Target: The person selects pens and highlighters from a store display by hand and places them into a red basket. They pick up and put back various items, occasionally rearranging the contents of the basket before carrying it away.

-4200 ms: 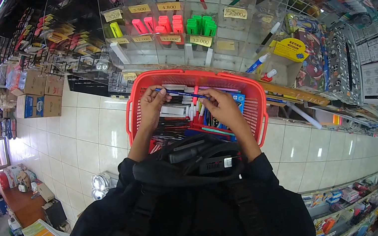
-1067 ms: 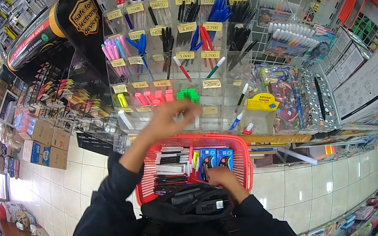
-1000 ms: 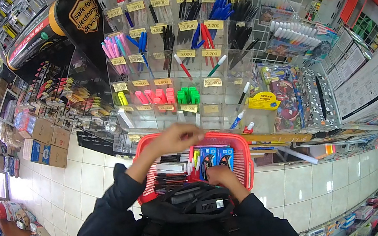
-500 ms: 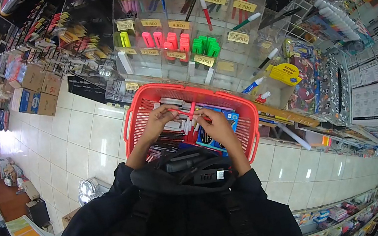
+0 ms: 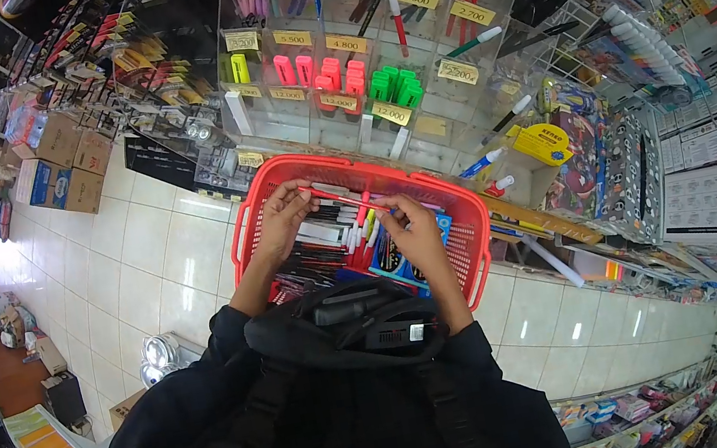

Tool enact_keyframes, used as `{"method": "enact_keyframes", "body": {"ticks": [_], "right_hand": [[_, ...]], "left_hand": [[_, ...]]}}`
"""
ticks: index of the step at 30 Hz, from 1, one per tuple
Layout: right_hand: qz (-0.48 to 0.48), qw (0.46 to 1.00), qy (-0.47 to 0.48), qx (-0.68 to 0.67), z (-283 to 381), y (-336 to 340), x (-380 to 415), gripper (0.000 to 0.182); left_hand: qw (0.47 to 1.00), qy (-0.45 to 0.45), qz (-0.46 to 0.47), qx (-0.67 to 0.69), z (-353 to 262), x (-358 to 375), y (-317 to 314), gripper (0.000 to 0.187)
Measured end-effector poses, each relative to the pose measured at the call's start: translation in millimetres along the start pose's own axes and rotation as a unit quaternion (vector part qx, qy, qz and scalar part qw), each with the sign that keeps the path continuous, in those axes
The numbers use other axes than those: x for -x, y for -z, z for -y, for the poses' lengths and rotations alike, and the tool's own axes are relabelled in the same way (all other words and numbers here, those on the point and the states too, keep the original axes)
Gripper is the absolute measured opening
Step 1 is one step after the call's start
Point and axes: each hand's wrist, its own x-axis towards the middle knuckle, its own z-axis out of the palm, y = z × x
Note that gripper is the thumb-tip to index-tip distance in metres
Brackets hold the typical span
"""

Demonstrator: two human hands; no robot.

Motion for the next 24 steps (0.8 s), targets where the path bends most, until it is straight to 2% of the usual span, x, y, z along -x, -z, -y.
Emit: {"method": "enact_keyframes", "body": {"ticks": [24], "right_hand": [[-0.004,1.0,-0.007,-0.005,-7.0,-1.8,1.3,0.017]], "left_hand": [[1.0,0.002,0.002,0.011,0.8,0.9,-1.7,0.022]]}}
